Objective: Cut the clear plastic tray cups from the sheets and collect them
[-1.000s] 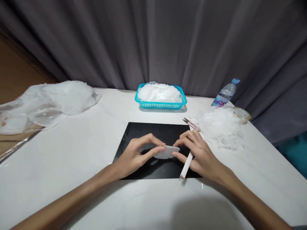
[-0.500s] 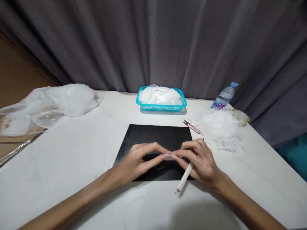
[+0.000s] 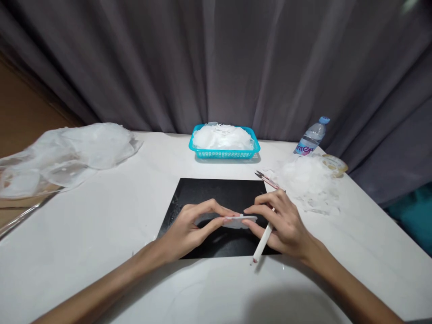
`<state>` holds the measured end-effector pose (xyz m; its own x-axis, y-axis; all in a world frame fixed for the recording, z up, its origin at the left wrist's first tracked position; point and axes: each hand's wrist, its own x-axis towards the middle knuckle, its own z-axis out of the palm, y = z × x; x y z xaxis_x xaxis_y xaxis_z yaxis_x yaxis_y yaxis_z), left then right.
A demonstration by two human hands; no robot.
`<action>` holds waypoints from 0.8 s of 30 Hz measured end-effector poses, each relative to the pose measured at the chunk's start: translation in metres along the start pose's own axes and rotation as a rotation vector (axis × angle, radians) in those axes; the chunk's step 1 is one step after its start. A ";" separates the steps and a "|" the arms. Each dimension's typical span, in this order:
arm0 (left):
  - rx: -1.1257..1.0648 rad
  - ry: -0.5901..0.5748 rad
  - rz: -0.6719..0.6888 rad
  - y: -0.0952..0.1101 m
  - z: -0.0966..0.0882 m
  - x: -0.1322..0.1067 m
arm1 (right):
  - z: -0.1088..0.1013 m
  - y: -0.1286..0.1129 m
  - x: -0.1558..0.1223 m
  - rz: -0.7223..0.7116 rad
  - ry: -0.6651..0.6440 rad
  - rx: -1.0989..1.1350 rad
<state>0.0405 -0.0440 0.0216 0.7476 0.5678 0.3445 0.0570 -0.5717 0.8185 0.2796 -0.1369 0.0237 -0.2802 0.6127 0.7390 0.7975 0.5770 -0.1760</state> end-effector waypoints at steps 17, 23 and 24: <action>0.102 0.042 0.080 -0.001 0.004 0.000 | 0.004 -0.002 -0.002 -0.071 -0.071 -0.052; 0.167 0.041 0.142 -0.012 -0.002 0.004 | -0.001 0.001 0.001 -0.069 -0.037 -0.087; 0.177 0.032 0.135 -0.014 -0.003 0.004 | -0.001 0.000 0.001 -0.078 -0.020 -0.100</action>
<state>0.0403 -0.0323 0.0132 0.7353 0.4960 0.4618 0.0755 -0.7371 0.6716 0.2802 -0.1366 0.0252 -0.3537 0.5793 0.7344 0.8218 0.5675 -0.0517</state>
